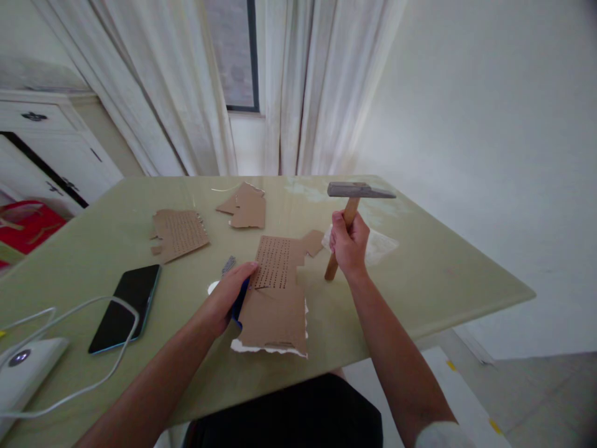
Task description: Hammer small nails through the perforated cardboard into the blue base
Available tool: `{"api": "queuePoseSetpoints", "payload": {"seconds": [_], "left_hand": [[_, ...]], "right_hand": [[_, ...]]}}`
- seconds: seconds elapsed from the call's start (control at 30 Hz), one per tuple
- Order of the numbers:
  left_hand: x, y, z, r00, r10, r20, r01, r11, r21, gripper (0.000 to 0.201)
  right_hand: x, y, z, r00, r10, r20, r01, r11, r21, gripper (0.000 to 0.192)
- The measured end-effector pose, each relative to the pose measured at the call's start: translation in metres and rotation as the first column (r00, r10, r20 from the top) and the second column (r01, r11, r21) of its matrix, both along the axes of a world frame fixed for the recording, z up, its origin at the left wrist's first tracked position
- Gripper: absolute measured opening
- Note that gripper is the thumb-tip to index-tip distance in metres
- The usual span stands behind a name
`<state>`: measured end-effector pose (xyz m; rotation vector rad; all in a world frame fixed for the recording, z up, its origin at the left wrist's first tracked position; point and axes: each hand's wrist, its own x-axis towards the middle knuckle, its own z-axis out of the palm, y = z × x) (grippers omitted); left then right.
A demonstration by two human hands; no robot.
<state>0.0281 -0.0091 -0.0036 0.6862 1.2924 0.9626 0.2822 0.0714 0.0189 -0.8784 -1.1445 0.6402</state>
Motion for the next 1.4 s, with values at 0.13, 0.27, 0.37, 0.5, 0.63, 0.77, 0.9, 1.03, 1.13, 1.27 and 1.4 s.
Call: {"api": "queuePoseSetpoints", "payload": {"seconds": [0.13,0.27,0.37,0.5,0.63,0.77,0.9,1.03,1.13,1.27,1.4], "left_hand": [[0.007,-0.006,0.003,0.998,0.068,0.004,-0.068,0.998,0.017,0.042],[0.016,-0.006,0.001,0.994,0.106,-0.011,-0.104,0.991,0.083,0.042],[0.024,-0.003,0.0,0.991,0.131,-0.032,-0.126,0.985,0.122,0.039],[0.029,0.003,0.001,0.986,0.148,-0.072,-0.135,0.978,0.156,0.036],[0.03,0.006,0.003,0.986,0.162,-0.041,-0.154,0.977,0.146,0.031],[0.029,0.007,0.003,0.991,0.132,0.033,-0.135,0.98,0.147,0.031],[0.027,0.009,0.0,0.98,0.175,0.097,-0.182,0.981,0.073,0.036],[0.024,0.007,-0.004,0.968,0.151,0.202,-0.167,0.984,0.063,0.042],[0.022,0.004,-0.007,0.967,0.125,0.221,-0.143,0.987,0.067,0.046],[0.019,0.003,-0.014,0.973,0.071,0.22,-0.093,0.991,0.091,0.051],[0.015,0.005,-0.019,0.979,-0.034,0.202,-0.005,0.983,0.185,0.056]], "right_hand": [[-0.003,0.008,0.001,0.999,0.033,-0.002,-0.033,0.999,0.006,0.044],[-0.005,0.006,0.004,0.997,0.04,-0.067,-0.038,0.999,0.025,0.046],[-0.003,0.002,0.005,0.991,0.028,-0.127,-0.022,0.999,0.047,0.046],[0.001,-0.005,0.007,0.98,0.023,-0.198,-0.006,0.996,0.09,0.047],[0.008,-0.007,0.008,0.973,0.007,-0.232,0.017,0.995,0.097,0.049],[0.012,-0.004,0.006,0.968,-0.027,-0.25,0.047,0.996,0.075,0.051],[0.012,-0.003,0.006,0.963,-0.049,-0.265,0.065,0.996,0.053,0.052],[0.01,-0.004,0.007,0.962,-0.067,-0.263,0.077,0.997,0.028,0.054],[0.01,-0.005,0.008,0.962,-0.064,-0.265,0.073,0.997,0.024,0.054],[0.01,-0.006,0.008,0.958,-0.049,-0.281,0.064,0.997,0.045,0.049],[0.01,-0.008,0.009,0.962,-0.052,-0.269,0.066,0.997,0.042,0.047]]}}
